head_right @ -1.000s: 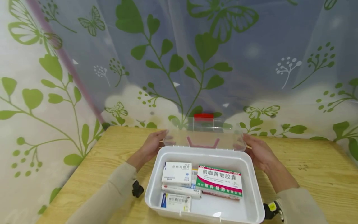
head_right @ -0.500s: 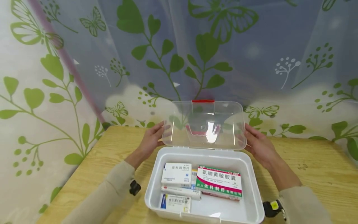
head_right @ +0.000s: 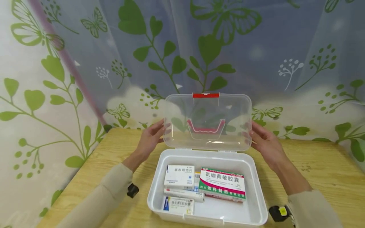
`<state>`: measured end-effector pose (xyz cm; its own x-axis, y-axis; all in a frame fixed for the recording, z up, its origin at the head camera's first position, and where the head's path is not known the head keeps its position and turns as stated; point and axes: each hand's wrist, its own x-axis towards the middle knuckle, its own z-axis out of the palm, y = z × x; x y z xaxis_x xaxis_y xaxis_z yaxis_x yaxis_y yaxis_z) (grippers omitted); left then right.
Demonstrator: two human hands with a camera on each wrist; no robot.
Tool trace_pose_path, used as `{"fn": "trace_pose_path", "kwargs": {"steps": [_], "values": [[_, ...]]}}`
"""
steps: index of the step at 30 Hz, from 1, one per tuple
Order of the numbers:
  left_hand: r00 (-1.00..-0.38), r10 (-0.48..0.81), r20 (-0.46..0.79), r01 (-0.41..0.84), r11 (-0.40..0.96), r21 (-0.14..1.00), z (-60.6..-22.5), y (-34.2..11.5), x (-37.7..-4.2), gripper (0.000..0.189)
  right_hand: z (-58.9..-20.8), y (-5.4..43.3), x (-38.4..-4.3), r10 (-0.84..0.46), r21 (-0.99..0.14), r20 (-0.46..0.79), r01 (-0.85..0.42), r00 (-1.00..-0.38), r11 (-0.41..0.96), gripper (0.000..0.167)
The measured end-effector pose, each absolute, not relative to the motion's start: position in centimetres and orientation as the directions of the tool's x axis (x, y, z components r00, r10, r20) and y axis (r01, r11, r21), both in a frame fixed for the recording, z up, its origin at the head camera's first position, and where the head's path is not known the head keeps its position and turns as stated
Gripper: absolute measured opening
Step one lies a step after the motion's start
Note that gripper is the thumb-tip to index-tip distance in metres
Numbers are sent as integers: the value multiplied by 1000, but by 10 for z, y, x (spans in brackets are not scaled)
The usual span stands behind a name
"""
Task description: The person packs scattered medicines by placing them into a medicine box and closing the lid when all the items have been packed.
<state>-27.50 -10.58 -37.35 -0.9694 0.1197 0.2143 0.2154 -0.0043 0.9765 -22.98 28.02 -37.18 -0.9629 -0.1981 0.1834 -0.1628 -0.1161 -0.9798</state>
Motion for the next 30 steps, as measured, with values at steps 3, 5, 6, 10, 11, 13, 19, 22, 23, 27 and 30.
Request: {"fn": "trace_pose_path", "kwargs": {"steps": [3, 5, 6, 10, 11, 13, 19, 22, 23, 27, 30], "values": [[-961, 111, 253, 257, 28, 966, -370, -107, -272, 40, -370, 281, -226, -162, -978, 202, -192, -966, -76, 55], [-954, 108, 278, 286, 61, 956, -367, -109, -269, 39, -367, 280, -222, -136, -978, 207, -200, -969, -60, 55], [-950, 104, 294, 302, 77, 950, -365, -110, -268, 38, -365, 280, -219, -117, -979, 205, -203, -972, -31, 55], [-931, 101, 352, 362, 102, 927, -359, -113, -260, 36, -358, 277, -209, -70, -977, 212, -214, -975, 21, 54], [-926, 99, 364, 373, 97, 923, -359, -113, -258, 35, -357, 276, -207, -58, -975, 217, -219, -975, 37, 54], [-919, 100, 382, 390, 82, 917, -357, -114, -254, 35, -356, 275, -203, -52, -971, 233, -235, -971, 47, 53], [-905, 128, 406, 413, 35, 910, -353, -115, -241, 33, -354, 275, -190, -49, -962, 272, -273, -961, 13, 49], [-901, 145, 409, 418, 37, 908, -350, -116, -233, 35, -353, 275, -184, -58, -956, 292, -289, -955, -49, 48], [-901, 148, 409, 418, 40, 908, -349, -116, -231, 36, -352, 274, -181, -59, -953, 300, -297, -952, -56, 48], [-902, 168, 399, 408, 22, 913, -344, -118, -221, 43, -350, 272, -173, -59, -935, 353, -350, -934, -54, 47], [-897, 189, 400, 412, 24, 911, -341, -118, -215, 46, -348, 269, -168, -76, -907, 416, -408, -906, -102, 43]]}}
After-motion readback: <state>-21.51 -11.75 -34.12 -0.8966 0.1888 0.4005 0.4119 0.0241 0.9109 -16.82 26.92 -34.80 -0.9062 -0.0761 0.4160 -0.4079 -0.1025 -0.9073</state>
